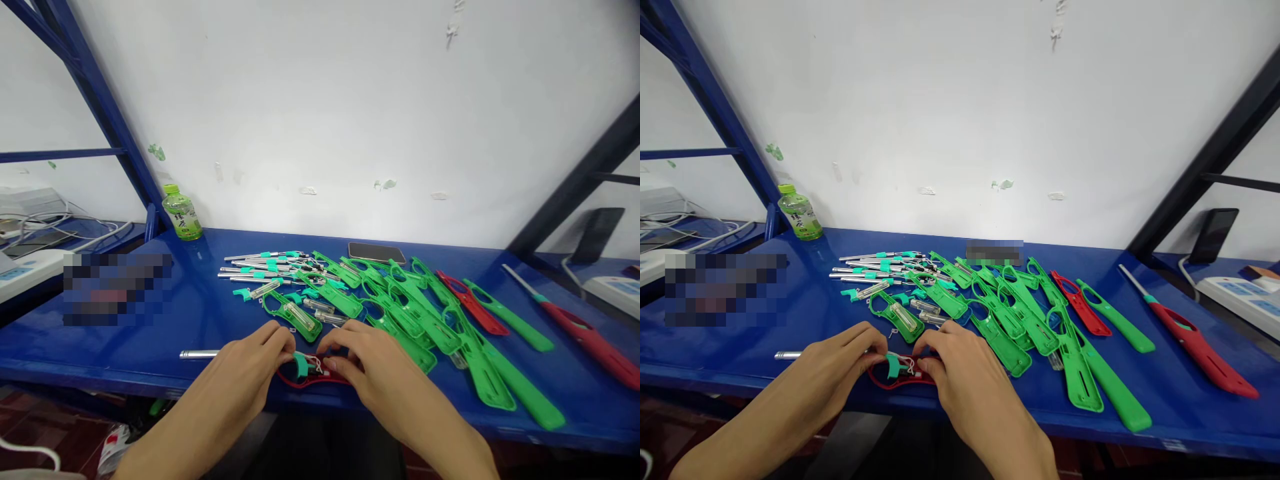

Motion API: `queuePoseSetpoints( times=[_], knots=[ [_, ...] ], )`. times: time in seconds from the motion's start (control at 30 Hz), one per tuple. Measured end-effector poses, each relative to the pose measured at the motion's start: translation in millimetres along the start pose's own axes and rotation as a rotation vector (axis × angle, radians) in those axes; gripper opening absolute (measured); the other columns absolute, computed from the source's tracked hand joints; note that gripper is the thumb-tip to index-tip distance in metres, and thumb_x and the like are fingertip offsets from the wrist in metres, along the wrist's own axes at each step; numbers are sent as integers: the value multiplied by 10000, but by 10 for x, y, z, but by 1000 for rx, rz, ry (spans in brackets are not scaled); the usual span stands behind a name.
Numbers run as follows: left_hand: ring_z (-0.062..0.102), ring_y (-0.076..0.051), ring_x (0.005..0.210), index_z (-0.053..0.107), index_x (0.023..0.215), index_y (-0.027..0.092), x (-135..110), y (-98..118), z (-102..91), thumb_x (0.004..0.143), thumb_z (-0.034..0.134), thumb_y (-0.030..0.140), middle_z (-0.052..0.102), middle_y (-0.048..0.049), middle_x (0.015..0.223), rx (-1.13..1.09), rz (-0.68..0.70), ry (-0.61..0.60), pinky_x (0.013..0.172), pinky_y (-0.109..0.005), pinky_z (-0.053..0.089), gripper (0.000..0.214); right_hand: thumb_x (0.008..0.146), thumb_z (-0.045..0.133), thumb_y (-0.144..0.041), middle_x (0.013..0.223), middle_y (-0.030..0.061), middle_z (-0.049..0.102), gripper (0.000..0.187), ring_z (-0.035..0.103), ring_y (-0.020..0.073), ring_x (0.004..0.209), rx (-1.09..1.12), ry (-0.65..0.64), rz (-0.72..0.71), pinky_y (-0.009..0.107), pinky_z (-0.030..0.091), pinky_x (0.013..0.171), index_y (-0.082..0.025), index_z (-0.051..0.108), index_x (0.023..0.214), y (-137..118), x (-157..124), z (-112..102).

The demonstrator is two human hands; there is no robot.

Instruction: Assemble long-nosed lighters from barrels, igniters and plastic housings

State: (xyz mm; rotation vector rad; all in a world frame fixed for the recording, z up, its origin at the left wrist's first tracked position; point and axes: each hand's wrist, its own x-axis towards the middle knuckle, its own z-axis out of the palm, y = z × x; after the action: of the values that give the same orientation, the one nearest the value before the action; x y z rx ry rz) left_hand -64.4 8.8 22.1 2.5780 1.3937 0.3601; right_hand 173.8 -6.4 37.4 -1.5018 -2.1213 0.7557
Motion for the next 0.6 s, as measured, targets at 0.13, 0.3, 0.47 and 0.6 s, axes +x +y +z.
queuePoseSetpoints(
  times=[0.13,0.3,0.47,0.6],
  knots=[
    [672,-184,741,563,992,243,-8,-13,11,1071,338,119,645,-2,973,-25,15,19,668,-292,408,269,1046,624,-221,1047,-4,725,188,688,190,930,-5,11,-20,324,442,821,-305,792,1049,-36,-15,-12],
    [652,-183,730,543,977,246,10,-10,10,1078,311,136,636,-4,971,-42,14,19,665,-293,408,276,1024,679,-266,1013,-4,737,123,689,192,885,-18,35,-5,320,440,771,-297,798,1020,-92,1,19],
    [652,-182,754,528,975,245,-2,-15,16,1093,300,154,643,-5,975,-70,24,2,686,-293,412,272,1000,697,-223,982,-11,737,88,673,183,847,-1,69,-9,317,425,733,-257,751,939,-129,19,68],
    [657,-181,767,526,980,253,-30,-20,20,1104,323,176,670,4,967,-87,31,2,686,-290,400,249,1008,681,-215,986,9,734,108,680,205,908,-8,66,24,331,436,780,-240,735,918,-118,0,95]
  ],
)
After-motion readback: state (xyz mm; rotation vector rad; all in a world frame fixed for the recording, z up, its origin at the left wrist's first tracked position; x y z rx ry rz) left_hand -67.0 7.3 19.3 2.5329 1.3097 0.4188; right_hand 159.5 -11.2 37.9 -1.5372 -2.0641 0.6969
